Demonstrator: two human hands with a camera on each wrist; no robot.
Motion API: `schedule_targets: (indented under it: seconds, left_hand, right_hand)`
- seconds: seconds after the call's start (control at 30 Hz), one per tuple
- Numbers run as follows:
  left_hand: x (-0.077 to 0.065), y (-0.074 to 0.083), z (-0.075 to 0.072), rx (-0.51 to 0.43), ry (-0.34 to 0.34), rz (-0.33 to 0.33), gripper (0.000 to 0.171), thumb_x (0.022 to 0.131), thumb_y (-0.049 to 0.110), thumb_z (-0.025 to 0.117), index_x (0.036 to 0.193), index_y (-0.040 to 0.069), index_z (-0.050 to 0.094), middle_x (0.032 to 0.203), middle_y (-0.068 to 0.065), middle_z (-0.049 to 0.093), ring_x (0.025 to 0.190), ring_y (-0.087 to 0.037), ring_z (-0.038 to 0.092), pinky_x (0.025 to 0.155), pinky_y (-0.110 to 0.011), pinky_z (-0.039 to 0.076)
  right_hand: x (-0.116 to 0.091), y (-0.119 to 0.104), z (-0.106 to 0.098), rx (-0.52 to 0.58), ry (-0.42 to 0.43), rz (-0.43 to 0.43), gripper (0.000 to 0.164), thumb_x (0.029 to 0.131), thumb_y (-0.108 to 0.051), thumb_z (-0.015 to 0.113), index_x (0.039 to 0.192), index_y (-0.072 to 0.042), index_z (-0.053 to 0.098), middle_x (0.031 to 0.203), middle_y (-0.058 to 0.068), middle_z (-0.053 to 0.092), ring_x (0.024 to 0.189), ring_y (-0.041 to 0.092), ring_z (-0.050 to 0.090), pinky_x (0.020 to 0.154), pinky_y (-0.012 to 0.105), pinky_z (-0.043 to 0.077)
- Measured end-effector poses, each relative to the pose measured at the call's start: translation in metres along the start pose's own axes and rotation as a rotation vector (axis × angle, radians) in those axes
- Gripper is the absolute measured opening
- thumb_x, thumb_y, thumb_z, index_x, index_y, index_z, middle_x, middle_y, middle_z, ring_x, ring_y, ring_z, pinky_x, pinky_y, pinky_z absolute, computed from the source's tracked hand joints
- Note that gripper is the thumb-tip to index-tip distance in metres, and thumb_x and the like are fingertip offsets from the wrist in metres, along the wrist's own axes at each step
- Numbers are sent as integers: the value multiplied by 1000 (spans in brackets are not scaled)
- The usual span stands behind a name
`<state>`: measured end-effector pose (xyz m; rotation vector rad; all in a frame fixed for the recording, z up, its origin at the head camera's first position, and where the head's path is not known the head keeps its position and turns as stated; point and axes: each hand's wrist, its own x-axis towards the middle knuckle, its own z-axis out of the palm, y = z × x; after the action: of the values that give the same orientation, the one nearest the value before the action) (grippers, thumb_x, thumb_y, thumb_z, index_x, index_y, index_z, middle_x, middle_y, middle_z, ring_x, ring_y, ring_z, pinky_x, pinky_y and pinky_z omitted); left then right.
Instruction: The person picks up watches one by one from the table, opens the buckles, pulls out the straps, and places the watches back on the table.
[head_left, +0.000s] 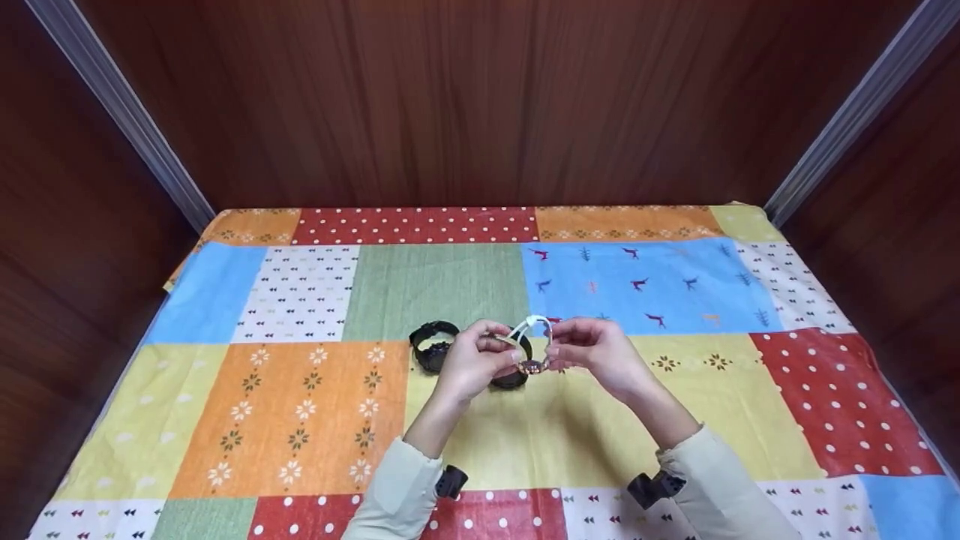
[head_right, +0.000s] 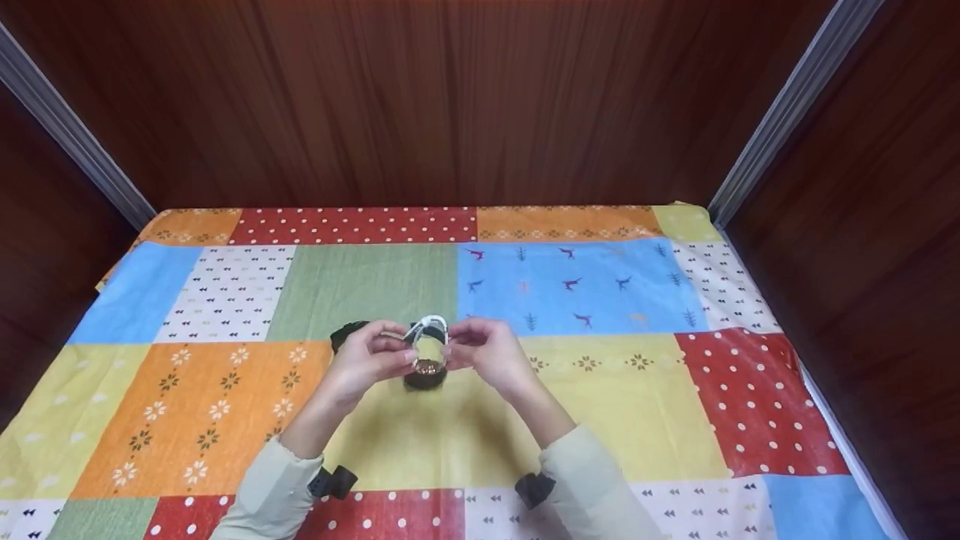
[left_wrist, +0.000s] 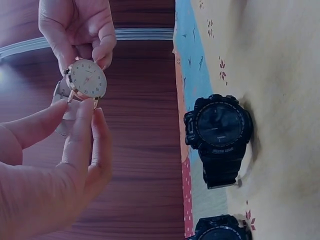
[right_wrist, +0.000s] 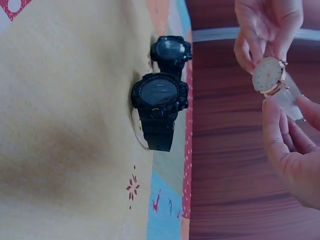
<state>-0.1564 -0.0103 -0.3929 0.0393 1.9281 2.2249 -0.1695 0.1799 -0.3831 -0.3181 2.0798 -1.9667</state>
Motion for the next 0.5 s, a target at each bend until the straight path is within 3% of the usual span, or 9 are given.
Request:
schedule_targets:
  seconds: [0.17, 0.37, 0.5]
  left_hand:
    - [-2, 0, 0, 89, -26, 69, 27, 76, -9, 66, 102, -11, 58, 85, -13, 61, 70, -15, 59, 69, -32, 53]
    - [-4, 0, 0, 266, -13, 180, 19, 75, -6, 68, 92, -6, 63, 87, -12, 64, 79, -20, 61, 65, -27, 52]
    - [-4, 0, 0, 324, -4, 221, 18, 74, -6, 69, 91, -4, 63, 88, -12, 65, 82, -24, 62, 69, -28, 50]
  right_hand:
    - [-2, -1, -2, -69, -11, -24, 23, 78, 9, 63, 99, 14, 57, 81, 12, 63, 71, 18, 63, 69, 33, 53]
    - [-3, -1, -3, -163, -2, -42, 25, 75, 6, 68, 97, 13, 60, 82, 12, 65, 72, 14, 61, 68, 29, 51]
    - [-3, -1, -2, -181, -12, -50, 27, 75, 5, 68, 98, 16, 59, 82, 12, 65, 72, 12, 60, 67, 27, 50]
